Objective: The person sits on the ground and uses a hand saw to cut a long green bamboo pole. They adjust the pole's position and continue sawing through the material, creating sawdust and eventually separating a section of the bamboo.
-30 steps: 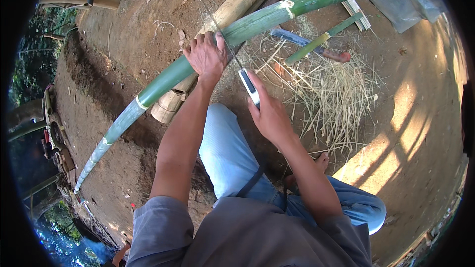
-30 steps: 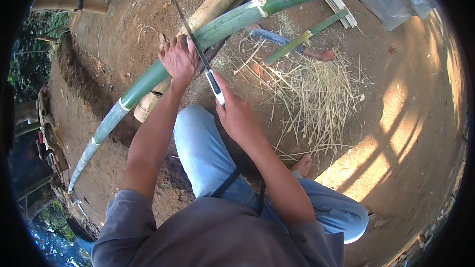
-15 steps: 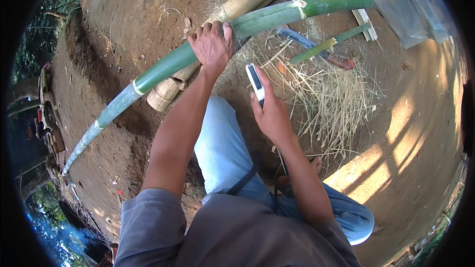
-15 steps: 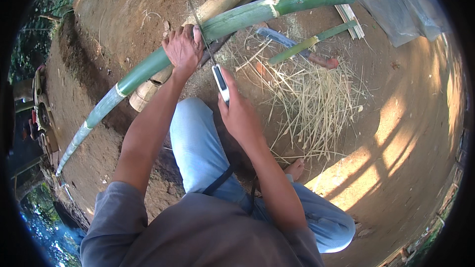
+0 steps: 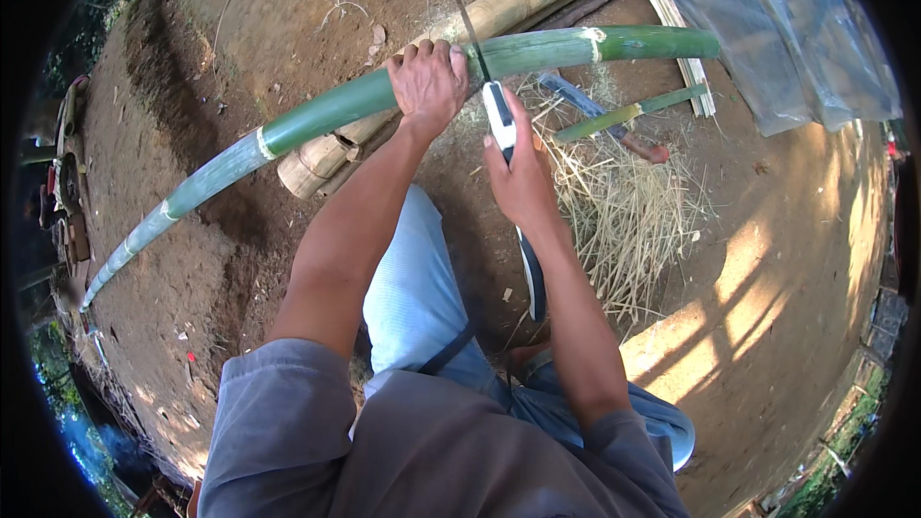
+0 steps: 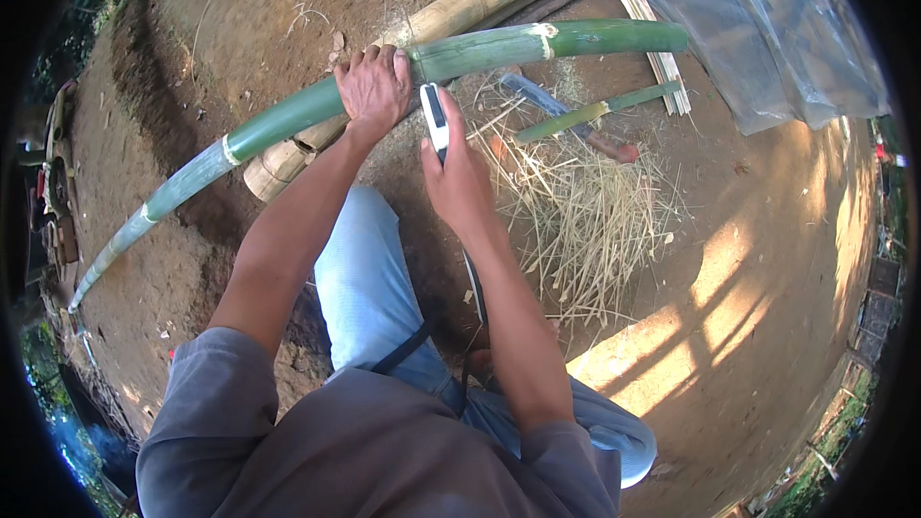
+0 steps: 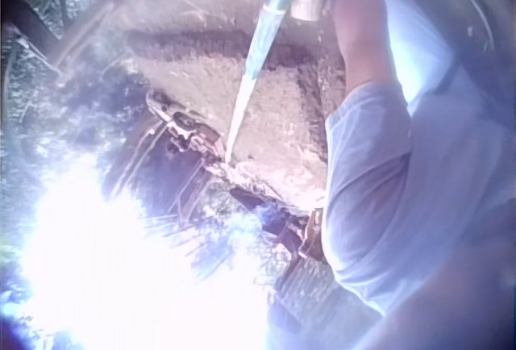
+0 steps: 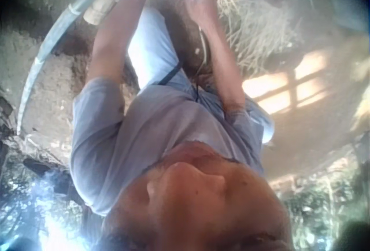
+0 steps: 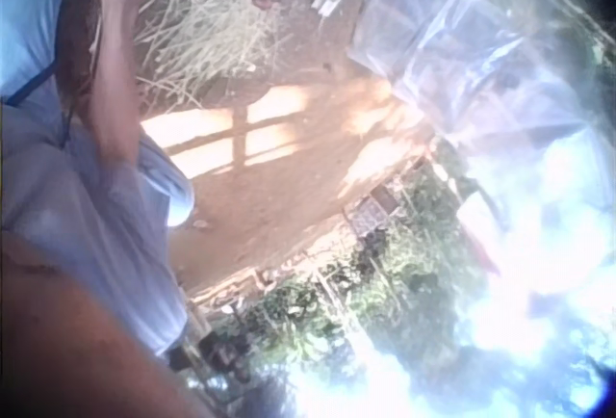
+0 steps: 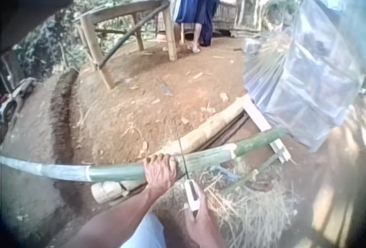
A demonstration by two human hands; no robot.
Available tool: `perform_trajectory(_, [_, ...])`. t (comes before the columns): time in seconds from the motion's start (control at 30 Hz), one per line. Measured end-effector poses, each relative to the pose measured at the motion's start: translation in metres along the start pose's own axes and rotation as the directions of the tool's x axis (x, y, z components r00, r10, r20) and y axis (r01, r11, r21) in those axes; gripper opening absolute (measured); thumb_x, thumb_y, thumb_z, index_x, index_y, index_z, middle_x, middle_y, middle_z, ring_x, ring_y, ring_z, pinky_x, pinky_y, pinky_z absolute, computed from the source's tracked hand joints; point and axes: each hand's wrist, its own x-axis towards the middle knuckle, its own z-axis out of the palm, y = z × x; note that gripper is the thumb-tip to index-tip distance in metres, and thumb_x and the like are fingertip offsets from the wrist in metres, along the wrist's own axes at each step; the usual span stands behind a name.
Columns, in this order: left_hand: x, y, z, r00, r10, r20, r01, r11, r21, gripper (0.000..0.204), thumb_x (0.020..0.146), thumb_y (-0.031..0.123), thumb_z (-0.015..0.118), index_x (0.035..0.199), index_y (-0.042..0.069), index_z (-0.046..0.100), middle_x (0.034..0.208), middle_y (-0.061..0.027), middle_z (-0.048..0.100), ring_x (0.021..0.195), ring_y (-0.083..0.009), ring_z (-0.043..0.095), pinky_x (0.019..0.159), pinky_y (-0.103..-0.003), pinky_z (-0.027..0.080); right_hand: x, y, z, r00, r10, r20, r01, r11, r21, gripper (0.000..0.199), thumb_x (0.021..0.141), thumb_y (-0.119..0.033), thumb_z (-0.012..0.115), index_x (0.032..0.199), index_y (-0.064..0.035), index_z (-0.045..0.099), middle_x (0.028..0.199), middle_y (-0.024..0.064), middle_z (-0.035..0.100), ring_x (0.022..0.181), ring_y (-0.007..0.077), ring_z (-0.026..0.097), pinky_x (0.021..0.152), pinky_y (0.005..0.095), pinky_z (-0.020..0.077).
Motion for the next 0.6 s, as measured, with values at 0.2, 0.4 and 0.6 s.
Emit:
perform_trajectory(0.2, [0.000,-0.007,-0.003,0.999,0.046,0.015,-0.046,0.999,-0.010,0.042,0.104,0.035,0.038,0.109,0.007,0.068,0.113,-0.0148,0.069,0.113,-0.0307,0.060,0.099,-0.053,0.039,-0.054,0.015,-0.004,0.992,-0.045,-0.122,0.050,0.998,0.038,0.063,0.102,-0.013,0.054,0.159,-0.0142,0.027,0.140,0.0295,0.056,0.120,0.0497,0.060,0.097,0.0532,0.0491])
perform_trajectory(0.4, [0.002,-0.010,-0.020,0.963,0.113,0.245,-0.089,0.990,-0.106,0.046,0.106,0.034,0.033,0.106,0.003,0.067,0.101,-0.0243,0.071,0.098,-0.0408,0.069,0.092,-0.055,0.050,-0.041,0.010,0.000,0.976,-0.160,-0.150,0.152,0.986,-0.066,0.061,0.103,-0.014,0.053,0.158,-0.0153,0.028,0.136,0.0306,0.058,0.115,0.0533,0.060,0.092,0.0550,0.0511])
perform_trajectory(0.6, [-0.001,-0.009,-0.024,0.978,0.096,0.184,-0.074,0.990,-0.122,0.047,0.104,0.035,0.038,0.094,0.002,0.070,0.089,-0.0238,0.073,0.085,-0.0398,0.072,0.081,-0.049,0.057,-0.041,0.020,0.005,0.990,-0.083,-0.117,0.074,0.994,-0.075,0.061,0.104,-0.015,0.052,0.158,-0.0180,0.026,0.134,0.0309,0.060,0.109,0.0526,0.063,0.088,0.0555,0.0521])
